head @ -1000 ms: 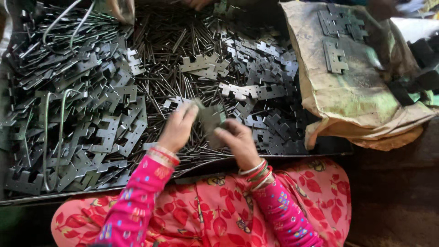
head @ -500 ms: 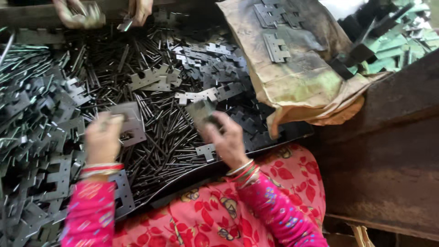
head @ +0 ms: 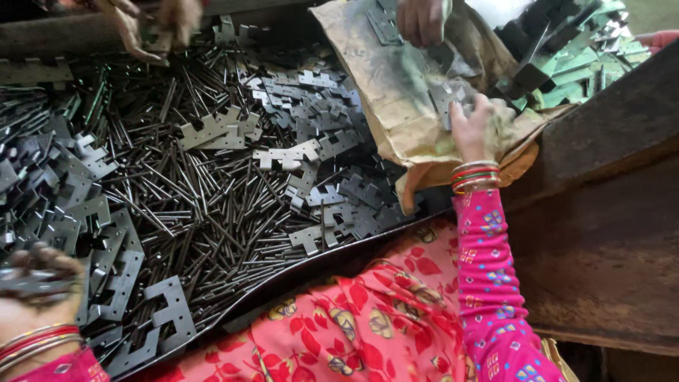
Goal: The person sits on the floor and repeatedly picks up metal plates and pins from a large bin. They insert the pins into the plates to form hinge-like assemblies and place the completed units into a cloth bag. Another person works nearby, also handling the same parts.
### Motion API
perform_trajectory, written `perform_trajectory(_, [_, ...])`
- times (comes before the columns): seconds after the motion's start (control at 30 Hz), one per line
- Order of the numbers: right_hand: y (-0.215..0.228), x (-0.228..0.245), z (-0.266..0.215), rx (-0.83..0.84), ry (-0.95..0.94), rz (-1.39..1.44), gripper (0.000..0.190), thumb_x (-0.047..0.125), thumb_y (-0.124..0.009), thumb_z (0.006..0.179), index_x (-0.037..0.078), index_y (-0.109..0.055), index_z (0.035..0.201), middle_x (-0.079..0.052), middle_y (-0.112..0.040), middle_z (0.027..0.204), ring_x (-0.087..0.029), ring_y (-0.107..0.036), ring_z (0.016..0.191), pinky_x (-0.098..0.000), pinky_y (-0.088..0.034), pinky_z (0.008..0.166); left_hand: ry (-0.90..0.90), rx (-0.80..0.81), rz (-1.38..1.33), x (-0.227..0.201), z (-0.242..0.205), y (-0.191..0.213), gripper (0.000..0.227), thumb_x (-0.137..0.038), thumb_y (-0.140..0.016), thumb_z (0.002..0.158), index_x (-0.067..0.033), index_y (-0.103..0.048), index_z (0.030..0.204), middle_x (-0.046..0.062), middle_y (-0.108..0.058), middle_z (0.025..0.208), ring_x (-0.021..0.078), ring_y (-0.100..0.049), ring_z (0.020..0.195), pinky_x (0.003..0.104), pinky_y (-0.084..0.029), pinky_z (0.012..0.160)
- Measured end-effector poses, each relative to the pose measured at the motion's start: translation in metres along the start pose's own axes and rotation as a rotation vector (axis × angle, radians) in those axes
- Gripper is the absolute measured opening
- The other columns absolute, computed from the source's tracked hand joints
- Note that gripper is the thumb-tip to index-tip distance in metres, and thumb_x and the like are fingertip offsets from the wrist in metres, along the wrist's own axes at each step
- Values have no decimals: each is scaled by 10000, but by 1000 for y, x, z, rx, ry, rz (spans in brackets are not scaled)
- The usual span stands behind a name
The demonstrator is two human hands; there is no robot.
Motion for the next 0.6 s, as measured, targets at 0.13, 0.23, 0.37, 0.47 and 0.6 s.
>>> perform_trajectory(0.13, [8,18,-36,-337,252,59,430,254,-803,968,-47,-651,1234,-275,-615,1195,-459,-600,1122,-509,-483,945,69,69,178,39,-17,-33,329,-325,-486,1120,-35,-639,1090,137,-673,1031,304,-670,969,527,-570,957])
perform_trajectory(0.23, [-6,63,-87,-226,534,217,305,148,-746,982,-22,-662,1221,-229,-661,1220,-435,-616,1172,-508,-478,1058,179,78,195,85,-49,-64,512,-399,-446,1020,5,-640,1266,189,-708,1162,378,-684,1088,609,-544,998])
perform_trajectory(0.37, [-45,133,-155,415,778,369,227,240,-801,813,69,-727,941,-140,-710,901,-380,-664,880,-482,-534,757,455,262,332,139,-89,-108,800,-729,-420,967,13,-663,1139,139,-712,960,313,-686,863,469,-559,762])
perform_trajectory(0.47, [-77,161,-201,913,935,-26,317,389,-823,736,110,-722,847,-155,-709,830,-391,-687,851,-505,-544,732,418,248,832,150,-111,-128,414,-385,-520,1044,-34,-683,1192,116,-729,1062,252,-654,887,414,-528,756])
perform_trajectory(0.6, [-90,159,-222,1027,874,11,436,432,-846,702,80,-681,901,-179,-705,809,-408,-693,813,-522,-540,707,234,209,712,129,-122,-137,388,-376,-494,1079,-18,-603,974,148,-705,928,286,-706,795,447,-635,726])
Point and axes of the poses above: each hand's wrist, its own z-axis towards the middle knuckle, its own y-axis out of the back of the hand, x = y × z, the point moved 1 cm from there along z, towards the middle knuckle
